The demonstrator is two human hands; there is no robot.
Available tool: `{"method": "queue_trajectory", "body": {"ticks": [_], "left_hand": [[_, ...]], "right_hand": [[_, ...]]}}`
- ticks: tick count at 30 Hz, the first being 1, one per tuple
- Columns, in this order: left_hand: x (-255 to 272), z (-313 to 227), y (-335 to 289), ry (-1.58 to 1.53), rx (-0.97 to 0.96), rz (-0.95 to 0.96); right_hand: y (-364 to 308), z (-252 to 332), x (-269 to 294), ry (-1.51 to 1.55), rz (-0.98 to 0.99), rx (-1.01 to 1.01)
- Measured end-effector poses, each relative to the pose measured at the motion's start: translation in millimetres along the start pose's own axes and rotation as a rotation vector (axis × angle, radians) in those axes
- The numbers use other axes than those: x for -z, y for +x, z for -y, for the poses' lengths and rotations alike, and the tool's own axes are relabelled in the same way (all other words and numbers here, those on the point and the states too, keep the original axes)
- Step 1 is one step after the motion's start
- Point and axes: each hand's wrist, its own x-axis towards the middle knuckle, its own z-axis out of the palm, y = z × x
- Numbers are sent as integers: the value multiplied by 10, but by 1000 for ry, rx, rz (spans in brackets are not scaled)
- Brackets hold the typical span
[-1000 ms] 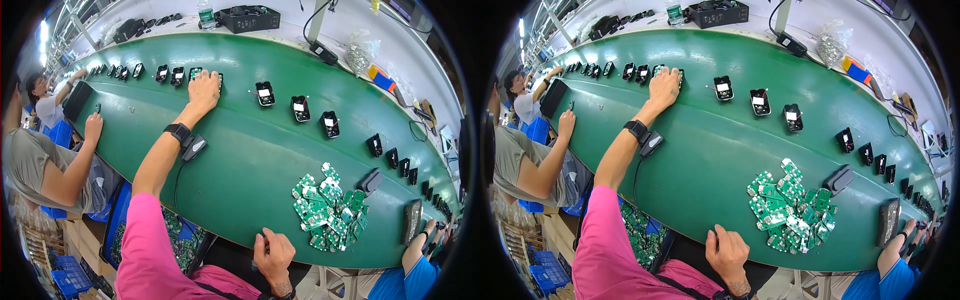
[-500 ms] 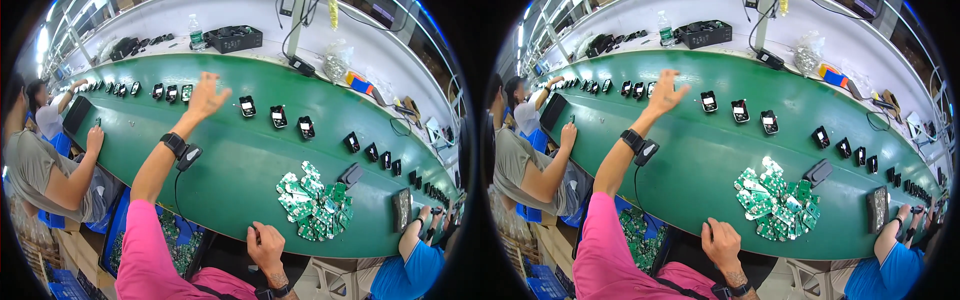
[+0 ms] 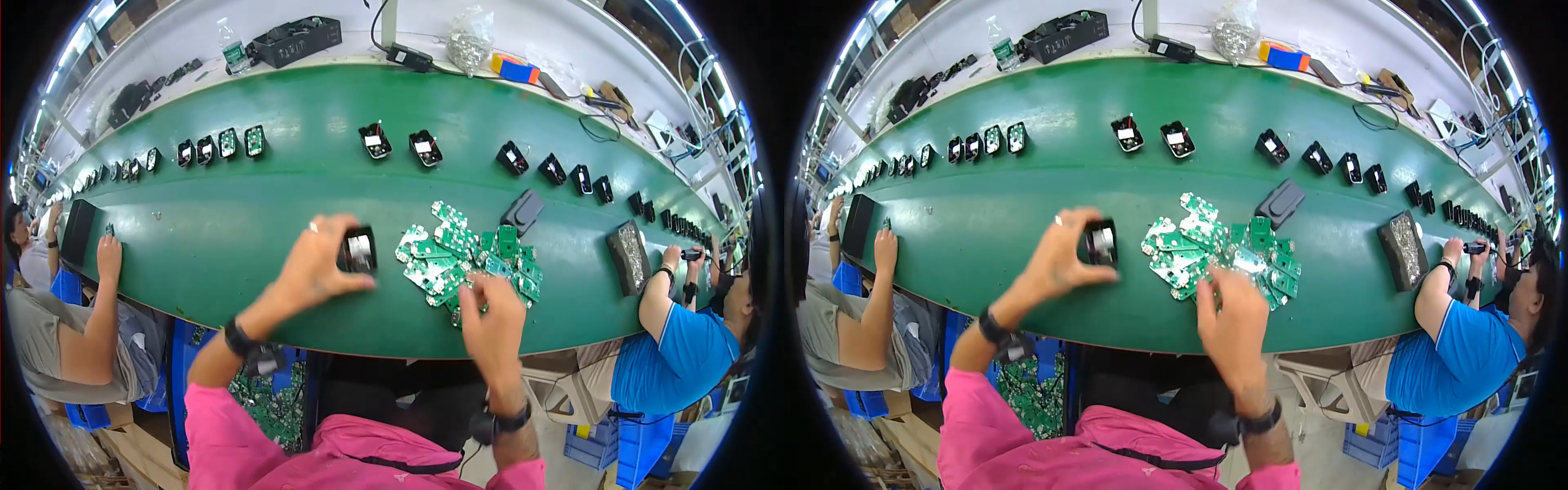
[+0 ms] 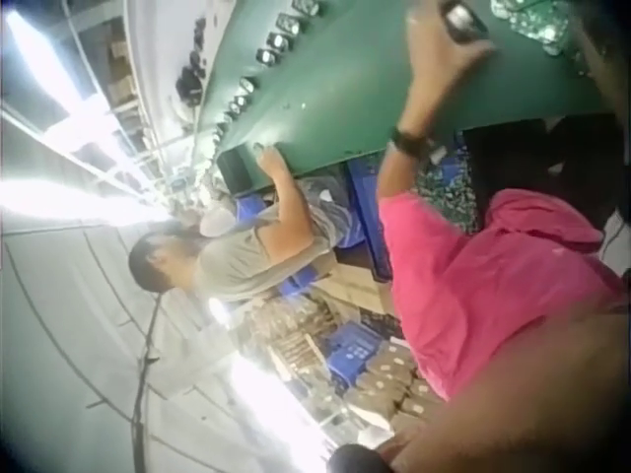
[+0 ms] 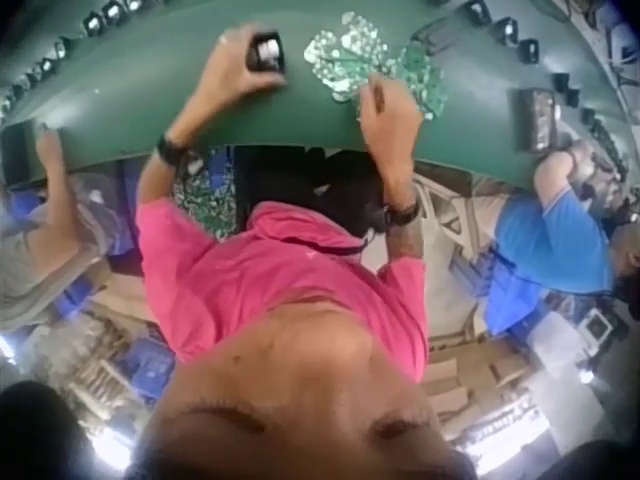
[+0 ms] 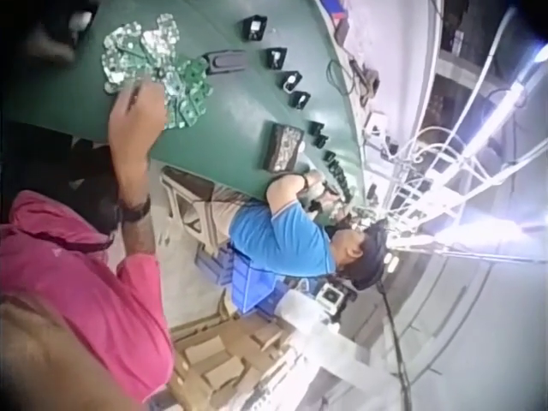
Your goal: The person picks up a circuit board and a black plastic housing, fits the board into the housing by hand, and places the assembled unit onto the green workbench.
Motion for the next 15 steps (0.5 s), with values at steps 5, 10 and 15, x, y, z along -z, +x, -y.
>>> {"method": "queue_trajectory", "body": {"ticks": [5,10,15], "left_hand": [[-349,-293,-504,80,-50,-26],[-224,-496,-663,36,16,-373],[-416,-539,-909,-264,325,-488]], "right_hand": [[630,-94,-349,-238,168,28],[736,-221,-418,-270,200,63],[526,195,-329,59,35,100]]}}
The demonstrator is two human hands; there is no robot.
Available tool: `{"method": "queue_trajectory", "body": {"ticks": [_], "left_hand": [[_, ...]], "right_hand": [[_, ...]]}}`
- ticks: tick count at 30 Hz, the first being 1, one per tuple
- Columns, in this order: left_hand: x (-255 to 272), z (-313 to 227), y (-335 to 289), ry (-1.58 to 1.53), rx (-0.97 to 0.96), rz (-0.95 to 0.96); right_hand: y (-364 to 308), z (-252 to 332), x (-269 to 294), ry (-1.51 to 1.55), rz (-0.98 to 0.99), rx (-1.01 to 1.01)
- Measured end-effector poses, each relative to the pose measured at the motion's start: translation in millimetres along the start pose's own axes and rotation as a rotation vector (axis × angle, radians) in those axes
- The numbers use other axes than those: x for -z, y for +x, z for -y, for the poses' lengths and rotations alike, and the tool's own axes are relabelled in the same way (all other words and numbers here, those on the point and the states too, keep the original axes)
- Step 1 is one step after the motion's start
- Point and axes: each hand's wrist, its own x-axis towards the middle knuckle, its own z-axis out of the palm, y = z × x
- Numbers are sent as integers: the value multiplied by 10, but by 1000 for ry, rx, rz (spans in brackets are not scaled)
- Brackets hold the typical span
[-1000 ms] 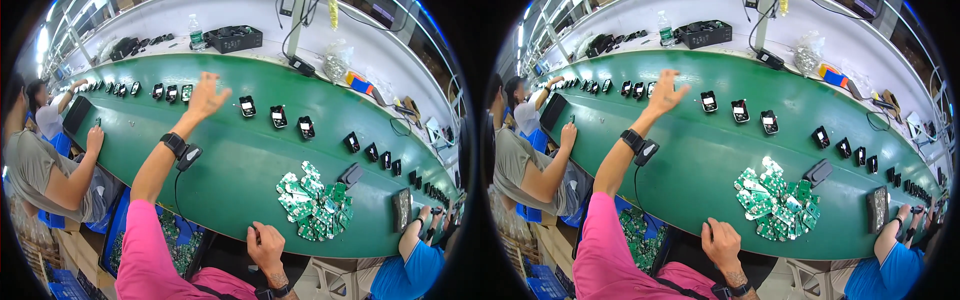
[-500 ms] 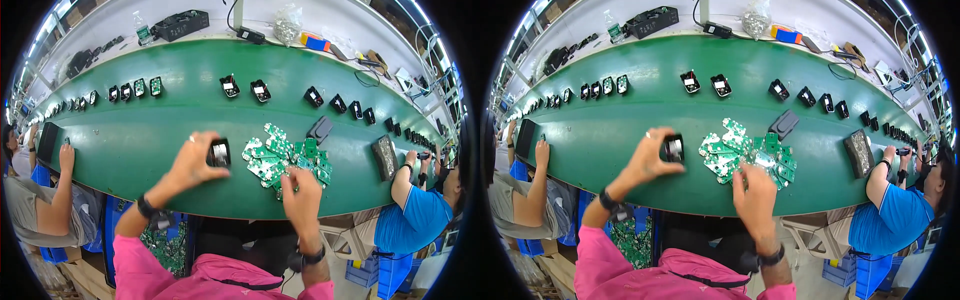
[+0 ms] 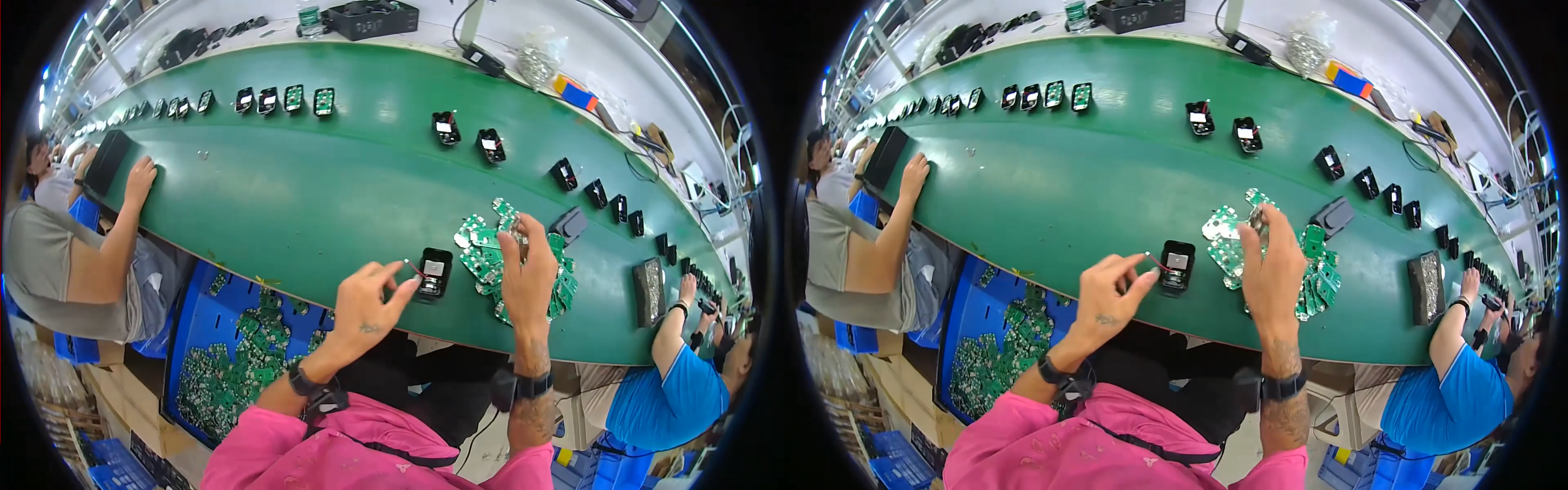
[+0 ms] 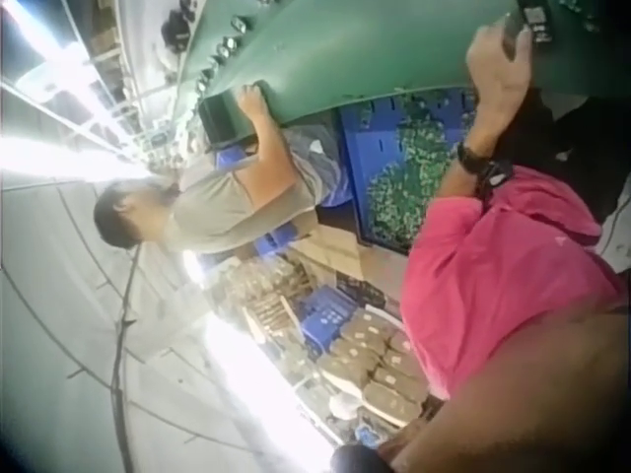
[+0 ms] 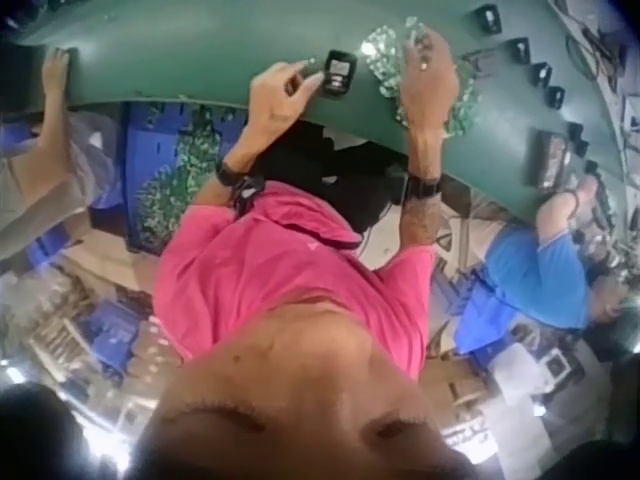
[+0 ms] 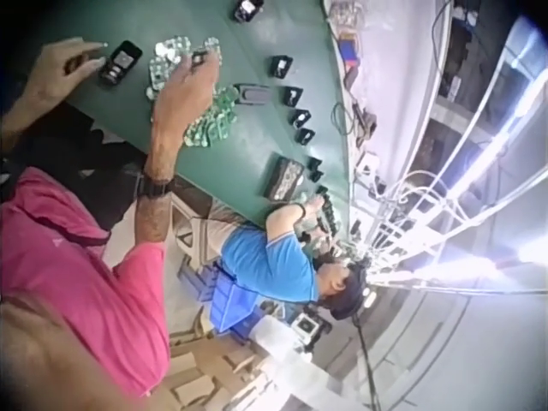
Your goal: The person picks up a circuit board and a black plastic housing, fits the board into the housing by hand, and places the assembled unit onto the green workbench.
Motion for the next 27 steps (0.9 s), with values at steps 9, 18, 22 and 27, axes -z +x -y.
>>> {"method": "queue_trajectory", "body": {"ticks": [9,18,22,27], "left_hand": [[-399,-47,15,-45,22,-198],[-366,5,-12,115,-324,-267],[-398,3,-27,-69,-246,-214],[-382,53,-44,-85,-290,-162]], "right_hand": [[-704,198,26,748,283,-490],[-756,291,-172,1103,77,-669],[-745,313,-248,1077,85,-663],[-743,275,-330,1051,116,-674]]}}
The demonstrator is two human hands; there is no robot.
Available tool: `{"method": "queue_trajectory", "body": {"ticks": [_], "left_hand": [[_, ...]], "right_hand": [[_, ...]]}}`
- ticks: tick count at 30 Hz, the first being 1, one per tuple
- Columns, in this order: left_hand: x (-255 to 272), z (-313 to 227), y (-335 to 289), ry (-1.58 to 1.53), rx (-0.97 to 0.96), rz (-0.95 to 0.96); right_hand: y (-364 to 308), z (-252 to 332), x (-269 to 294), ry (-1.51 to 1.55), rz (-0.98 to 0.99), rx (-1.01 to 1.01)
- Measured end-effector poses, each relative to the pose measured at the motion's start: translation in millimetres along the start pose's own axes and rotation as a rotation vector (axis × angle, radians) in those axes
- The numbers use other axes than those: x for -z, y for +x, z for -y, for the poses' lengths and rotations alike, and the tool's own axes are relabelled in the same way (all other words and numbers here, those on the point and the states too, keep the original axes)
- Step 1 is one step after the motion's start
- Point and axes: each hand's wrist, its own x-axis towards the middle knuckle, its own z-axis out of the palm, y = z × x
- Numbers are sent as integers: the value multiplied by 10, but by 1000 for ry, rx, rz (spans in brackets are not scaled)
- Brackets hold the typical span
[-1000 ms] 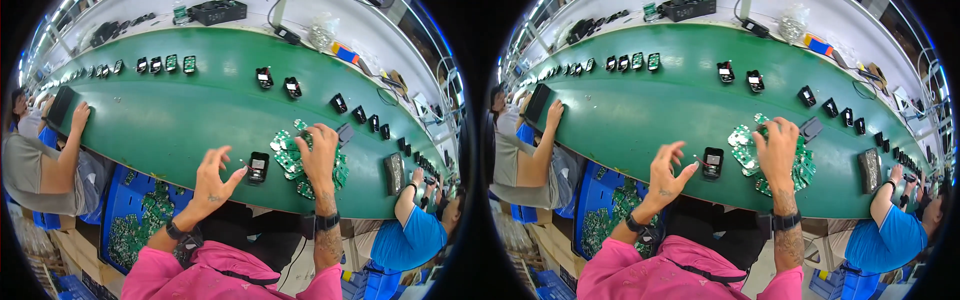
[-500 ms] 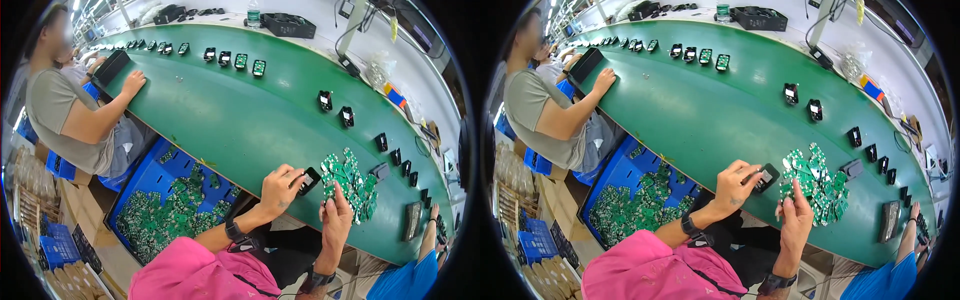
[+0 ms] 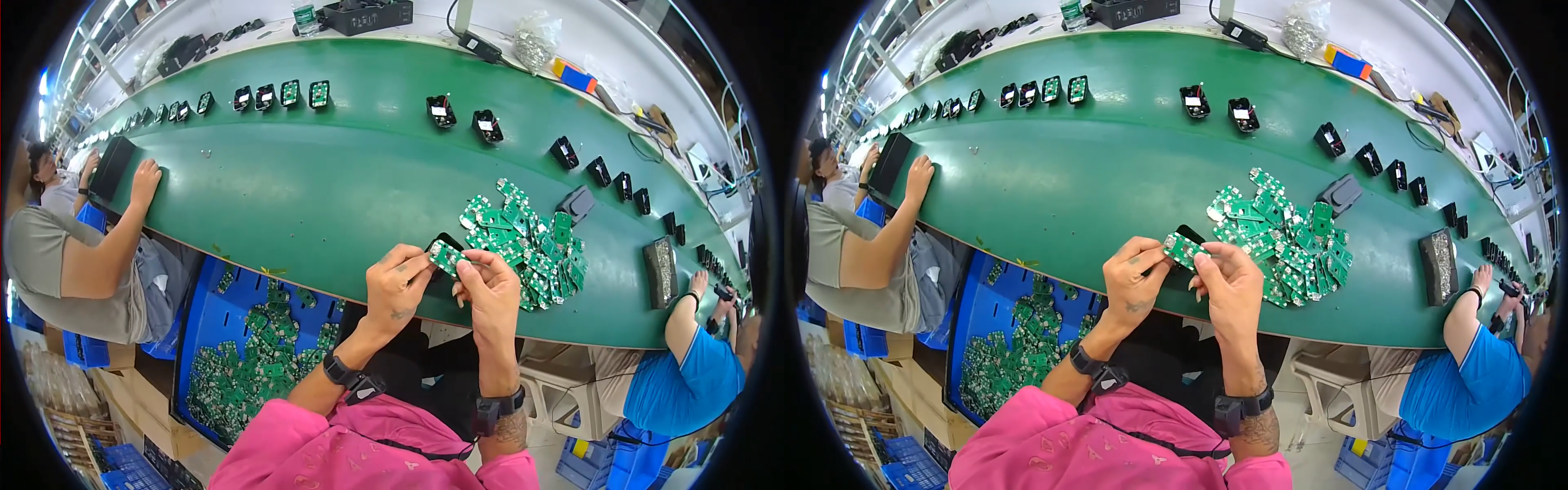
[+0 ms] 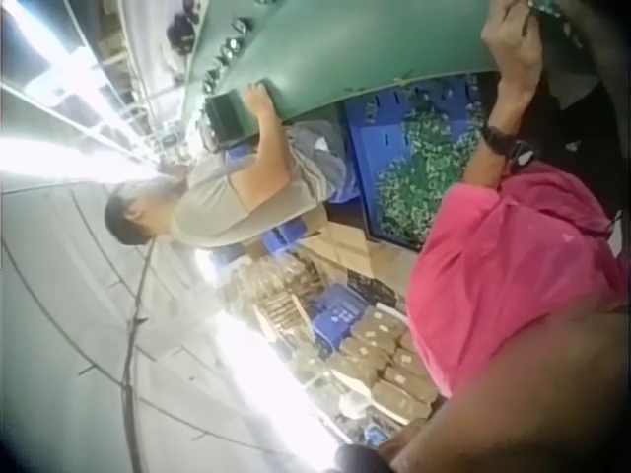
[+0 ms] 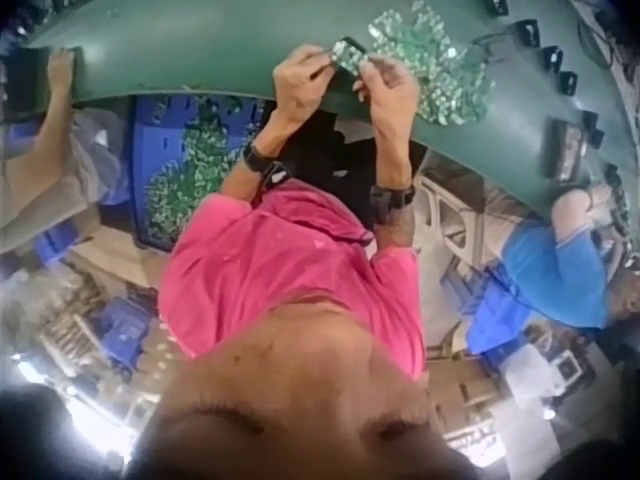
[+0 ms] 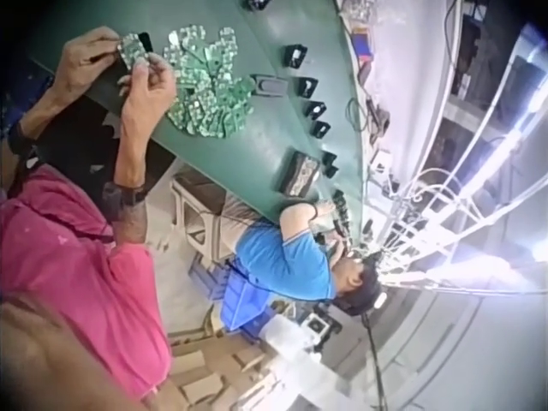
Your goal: The person picks up a circuit board and a black plastic housing, fits the board into the housing by hand, and places the assembled unit onto the green workbench.
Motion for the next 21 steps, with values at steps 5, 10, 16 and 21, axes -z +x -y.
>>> {"method": "queue_trajectory", "body": {"ticks": [5,10,16,21], "left_hand": [[20,-24,1,-2,92,15],[41,-10,14,-43,130,24],[126,57,45,-177,245,92],[233,77,19,-613,450,49]], "right_hand": [[18,9,-24,2,44,-11],[26,-42,-74,-24,18,-6],[32,-95,-101,-81,-6,-18],[47,-153,-113,-108,-36,-10]]}}
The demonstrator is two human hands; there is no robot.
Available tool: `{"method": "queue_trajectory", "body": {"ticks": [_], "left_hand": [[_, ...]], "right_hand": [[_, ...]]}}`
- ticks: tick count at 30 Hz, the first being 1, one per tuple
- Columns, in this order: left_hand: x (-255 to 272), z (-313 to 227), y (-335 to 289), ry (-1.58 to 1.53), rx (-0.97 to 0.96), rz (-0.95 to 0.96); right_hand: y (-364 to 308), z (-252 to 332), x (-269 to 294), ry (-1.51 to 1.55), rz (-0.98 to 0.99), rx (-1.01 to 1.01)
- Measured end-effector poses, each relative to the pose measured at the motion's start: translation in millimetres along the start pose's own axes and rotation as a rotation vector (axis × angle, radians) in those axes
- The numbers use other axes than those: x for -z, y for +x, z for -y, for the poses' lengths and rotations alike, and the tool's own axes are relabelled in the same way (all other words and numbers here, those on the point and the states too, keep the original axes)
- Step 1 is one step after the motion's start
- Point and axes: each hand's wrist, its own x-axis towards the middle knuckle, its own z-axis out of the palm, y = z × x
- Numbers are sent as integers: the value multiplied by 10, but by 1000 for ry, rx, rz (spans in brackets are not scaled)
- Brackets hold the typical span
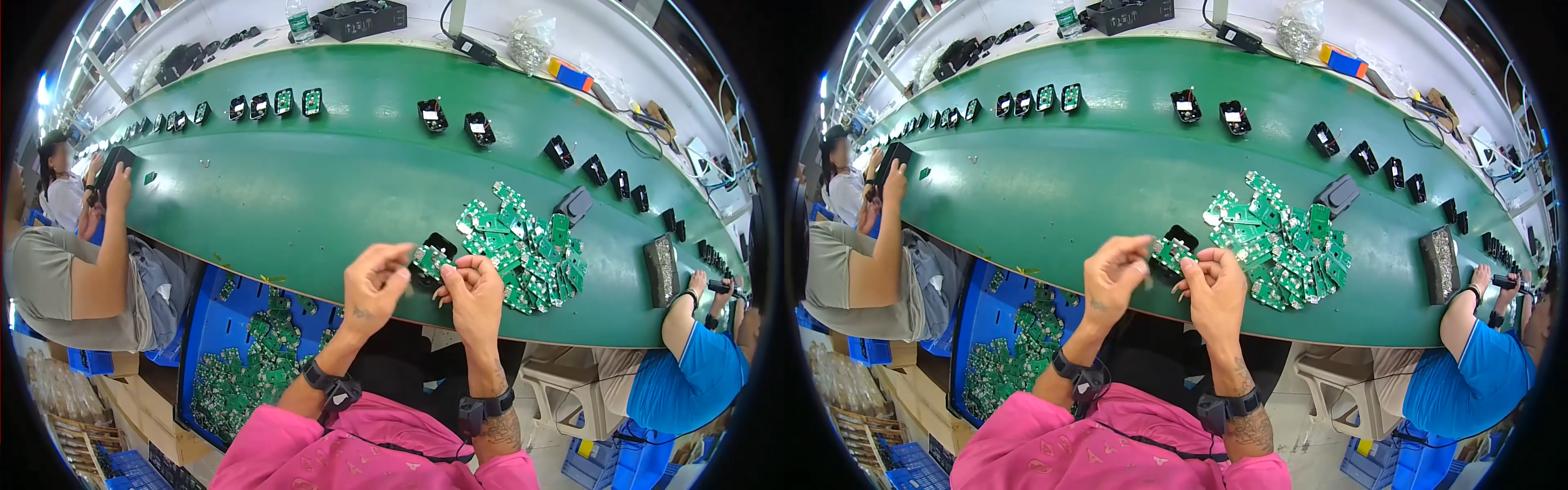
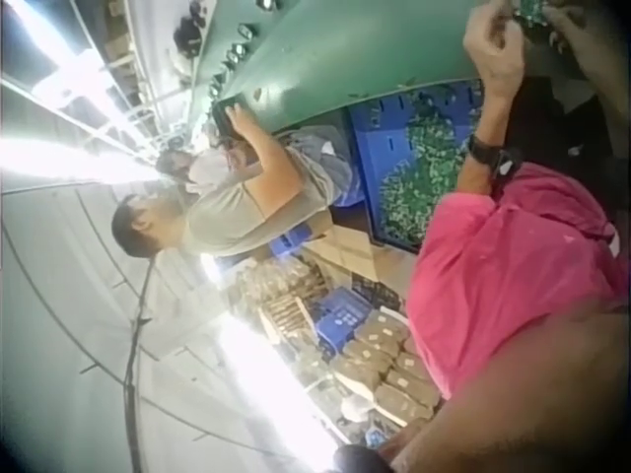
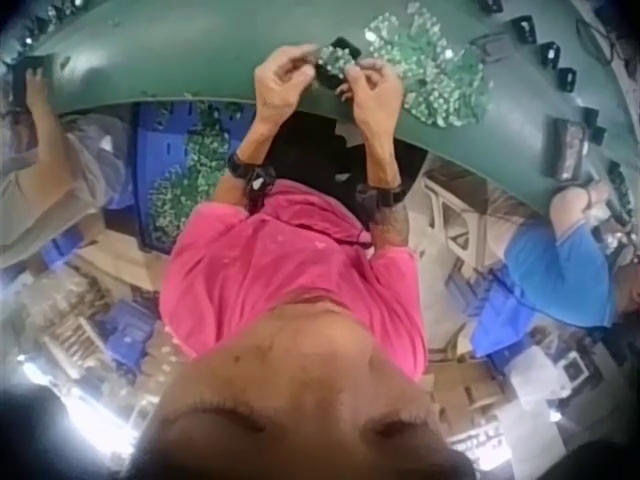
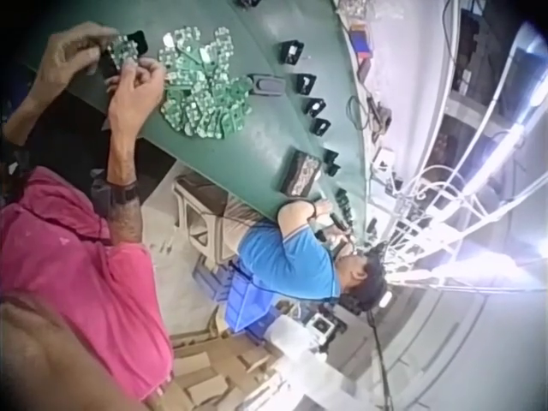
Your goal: The person picks up a circuit board and a black plastic housing, fits the board into the housing by hand, and places the assembled unit onto the green workbench.
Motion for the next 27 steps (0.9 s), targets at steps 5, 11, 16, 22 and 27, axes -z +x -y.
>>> {"method": "queue_trajectory", "body": {"ticks": [5,11,16,22,27], "left_hand": [[184,-170,443,272,72,274],[157,-169,536,213,328,721],[47,-365,254,60,386,556],[-81,-581,19,243,165,466],[-36,-709,-121,408,-1,472]], "right_hand": [[35,-7,-25,-171,-8,48],[11,-15,-2,-190,8,93],[-78,19,76,-154,33,161],[-363,327,-38,-448,-64,579],[-407,322,-93,-341,23,514]]}}
